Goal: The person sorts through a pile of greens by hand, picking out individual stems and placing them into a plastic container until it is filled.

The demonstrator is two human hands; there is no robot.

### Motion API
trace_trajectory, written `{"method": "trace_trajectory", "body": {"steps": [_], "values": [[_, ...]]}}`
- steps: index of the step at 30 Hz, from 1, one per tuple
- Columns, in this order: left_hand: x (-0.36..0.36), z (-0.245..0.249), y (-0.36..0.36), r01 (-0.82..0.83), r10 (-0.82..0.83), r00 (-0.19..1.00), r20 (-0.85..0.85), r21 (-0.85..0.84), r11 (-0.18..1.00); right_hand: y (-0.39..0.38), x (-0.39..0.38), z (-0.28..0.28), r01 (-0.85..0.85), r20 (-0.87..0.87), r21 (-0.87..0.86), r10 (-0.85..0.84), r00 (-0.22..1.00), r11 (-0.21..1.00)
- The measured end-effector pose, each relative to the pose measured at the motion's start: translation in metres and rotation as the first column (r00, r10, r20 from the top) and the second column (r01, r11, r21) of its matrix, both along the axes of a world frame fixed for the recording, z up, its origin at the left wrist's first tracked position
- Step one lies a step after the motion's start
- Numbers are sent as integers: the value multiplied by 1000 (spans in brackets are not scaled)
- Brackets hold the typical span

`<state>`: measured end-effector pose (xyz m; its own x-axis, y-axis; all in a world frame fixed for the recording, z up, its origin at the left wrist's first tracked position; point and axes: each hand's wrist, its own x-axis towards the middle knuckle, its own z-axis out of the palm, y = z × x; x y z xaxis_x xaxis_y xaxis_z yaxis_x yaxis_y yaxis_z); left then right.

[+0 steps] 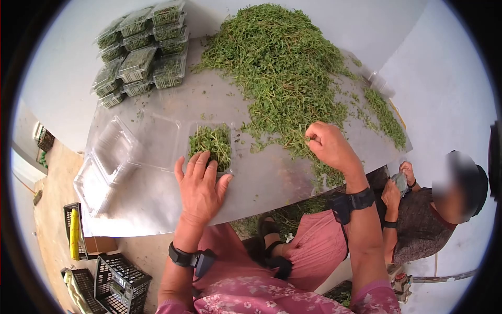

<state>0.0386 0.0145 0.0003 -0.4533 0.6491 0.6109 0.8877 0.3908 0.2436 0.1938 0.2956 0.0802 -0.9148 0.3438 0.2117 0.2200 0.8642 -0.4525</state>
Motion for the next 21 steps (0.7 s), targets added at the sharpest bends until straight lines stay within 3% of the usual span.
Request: {"method": "trace_trajectory", "body": {"steps": [3,6,9,12,15,21], "values": [[-1,0,0,5,-5,1000,-3,-1,1000,-2,1,1,90,131,-95,-77,988,991],[0,0,0,-1,1,1000,1,-1,1000,5,2,-4,134,-88,-177,-151,985,975],[0,2,0,-3,3,1000,2,-3,1000,6,-2,1,169,-114,-368,-225,968,914],[0,2,1,0,0,1000,-8,-3,1000,6,-9,-9,126,-96,-200,-147,984,972],[0,1,0,-1,1,1000,-11,-7,1000,20,-15,-25,8,-93,84,0,996,996],[0,2,0,-3,3,1000,-8,-14,1000,11,-28,-32,58,88,55,-63,994,997]]}}
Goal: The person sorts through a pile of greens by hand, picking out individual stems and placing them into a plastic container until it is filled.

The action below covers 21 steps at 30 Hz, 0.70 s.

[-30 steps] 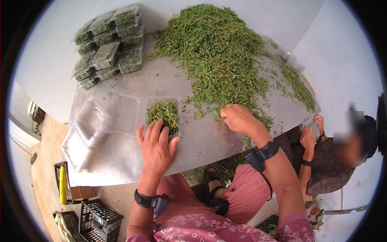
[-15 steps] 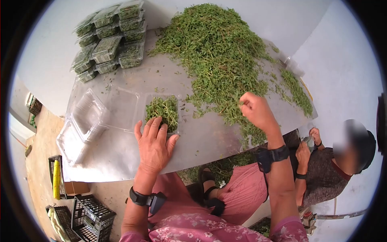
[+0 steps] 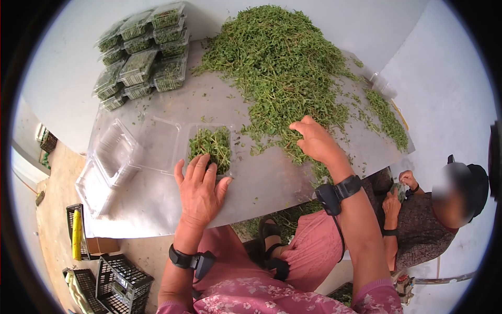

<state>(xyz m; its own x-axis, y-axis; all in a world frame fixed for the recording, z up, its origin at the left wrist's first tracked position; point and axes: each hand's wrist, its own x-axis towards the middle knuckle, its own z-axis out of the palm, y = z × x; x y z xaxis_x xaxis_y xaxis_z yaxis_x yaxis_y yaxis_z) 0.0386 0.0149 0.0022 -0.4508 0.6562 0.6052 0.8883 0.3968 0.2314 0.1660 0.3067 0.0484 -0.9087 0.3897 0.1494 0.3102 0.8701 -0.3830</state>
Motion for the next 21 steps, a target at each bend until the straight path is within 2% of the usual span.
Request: {"method": "trace_trajectory", "body": {"steps": [3,6,9,12,21], "values": [[0,0,0,-1,1,1000,1,-2,1000,3,-9,-7,33,130,-5,-32,991,999],[-1,0,0,1,-1,1000,1,4,1000,8,-11,-8,-52,39,-35,53,998,998],[0,-1,-1,0,0,1000,8,10,1000,8,-8,6,-97,-246,-30,87,965,995],[0,-1,-1,-3,3,1000,12,12,1000,-12,0,36,80,-162,-124,-100,982,989],[0,0,-2,-3,3,1000,10,2,1000,-20,8,43,127,-24,-167,-133,991,978]]}}
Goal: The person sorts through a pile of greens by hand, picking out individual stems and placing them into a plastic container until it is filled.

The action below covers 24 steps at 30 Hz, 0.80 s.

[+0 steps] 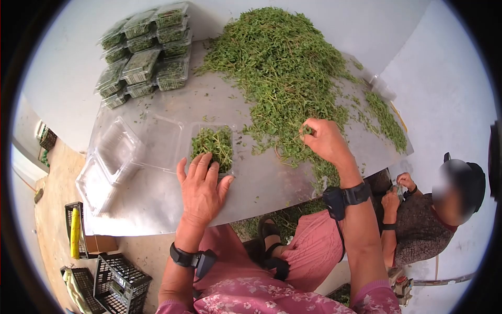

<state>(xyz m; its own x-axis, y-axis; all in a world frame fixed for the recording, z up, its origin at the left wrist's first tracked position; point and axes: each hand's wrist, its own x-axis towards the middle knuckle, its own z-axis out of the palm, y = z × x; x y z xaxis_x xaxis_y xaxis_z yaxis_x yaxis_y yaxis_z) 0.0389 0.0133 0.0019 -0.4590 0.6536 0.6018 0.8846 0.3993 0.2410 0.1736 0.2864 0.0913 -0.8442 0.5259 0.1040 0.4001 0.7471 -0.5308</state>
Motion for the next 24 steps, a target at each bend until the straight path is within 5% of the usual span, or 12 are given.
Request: {"method": "trace_trajectory", "body": {"steps": [3,6,12,15,19,22,24], "values": [[0,-1,0,-1,1,1000,-2,1,1000,-4,-5,-13,-241,-123,17,241,963,970],[1,-2,1,2,-2,1000,-4,3,1000,-5,-17,-35,-327,-72,249,354,933,912],[0,-1,0,-2,2,1000,-10,-3,1000,-9,-37,-52,-270,226,278,210,951,922],[0,-1,0,-2,2,1000,-7,1,1000,2,-34,-44,-337,81,275,327,941,900],[0,-1,0,0,0,1000,5,13,1000,0,-19,-12,-122,-136,132,140,981,984],[0,-1,0,1,-1,1000,1,16,1000,-12,-9,8,120,88,-24,-117,989,992],[0,-1,0,1,-1,1000,-3,18,1000,-8,-7,-1,96,186,-17,-91,978,995]]}}
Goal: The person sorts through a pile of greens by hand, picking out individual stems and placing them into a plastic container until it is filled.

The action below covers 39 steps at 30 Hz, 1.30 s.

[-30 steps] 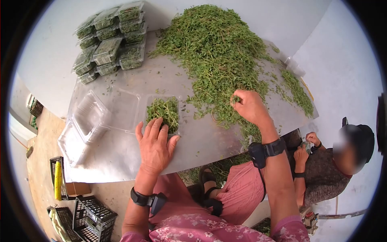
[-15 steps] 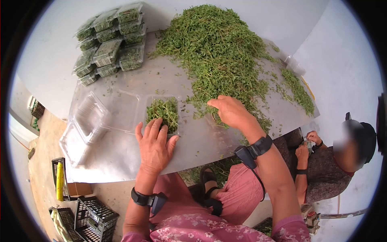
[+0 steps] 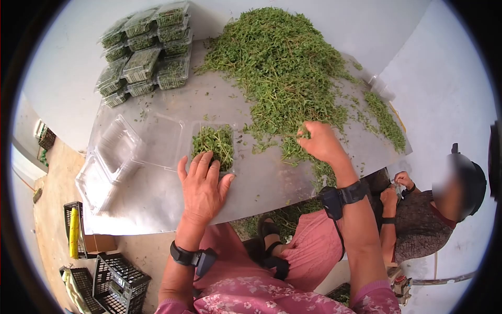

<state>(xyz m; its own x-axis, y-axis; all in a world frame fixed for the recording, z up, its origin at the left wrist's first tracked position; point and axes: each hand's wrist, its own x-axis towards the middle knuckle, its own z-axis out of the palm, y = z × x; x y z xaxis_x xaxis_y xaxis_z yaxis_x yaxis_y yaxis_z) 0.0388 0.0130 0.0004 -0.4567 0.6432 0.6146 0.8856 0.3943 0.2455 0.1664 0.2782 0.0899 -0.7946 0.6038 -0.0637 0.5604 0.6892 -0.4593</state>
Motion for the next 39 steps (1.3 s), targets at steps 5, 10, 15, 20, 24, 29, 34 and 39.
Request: {"method": "trace_trajectory", "body": {"steps": [5,10,15,20,24,29,34,39], "values": [[1,0,0,-4,4,1000,2,7,1000,23,13,-26,-150,10,129,150,989,980],[1,0,0,-4,4,1000,1,-2,1000,22,19,-9,-233,35,168,230,972,958],[1,0,1,-3,3,1000,1,-5,1000,14,17,-22,-300,86,185,288,954,936],[1,0,0,0,0,1000,-1,-4,1000,5,3,-34,-293,230,189,248,941,937],[1,1,0,-3,3,1000,0,-8,1000,9,4,-28,-308,54,254,304,951,917],[0,-2,0,0,0,1000,-2,0,1000,6,12,5,-106,-201,61,116,973,993],[0,-1,1,-2,2,1000,-8,-1,1000,10,7,-7,-84,-193,51,92,977,995],[0,-1,0,-5,5,1000,-8,-3,1000,14,3,-31,-147,-25,-10,146,989,989]]}}
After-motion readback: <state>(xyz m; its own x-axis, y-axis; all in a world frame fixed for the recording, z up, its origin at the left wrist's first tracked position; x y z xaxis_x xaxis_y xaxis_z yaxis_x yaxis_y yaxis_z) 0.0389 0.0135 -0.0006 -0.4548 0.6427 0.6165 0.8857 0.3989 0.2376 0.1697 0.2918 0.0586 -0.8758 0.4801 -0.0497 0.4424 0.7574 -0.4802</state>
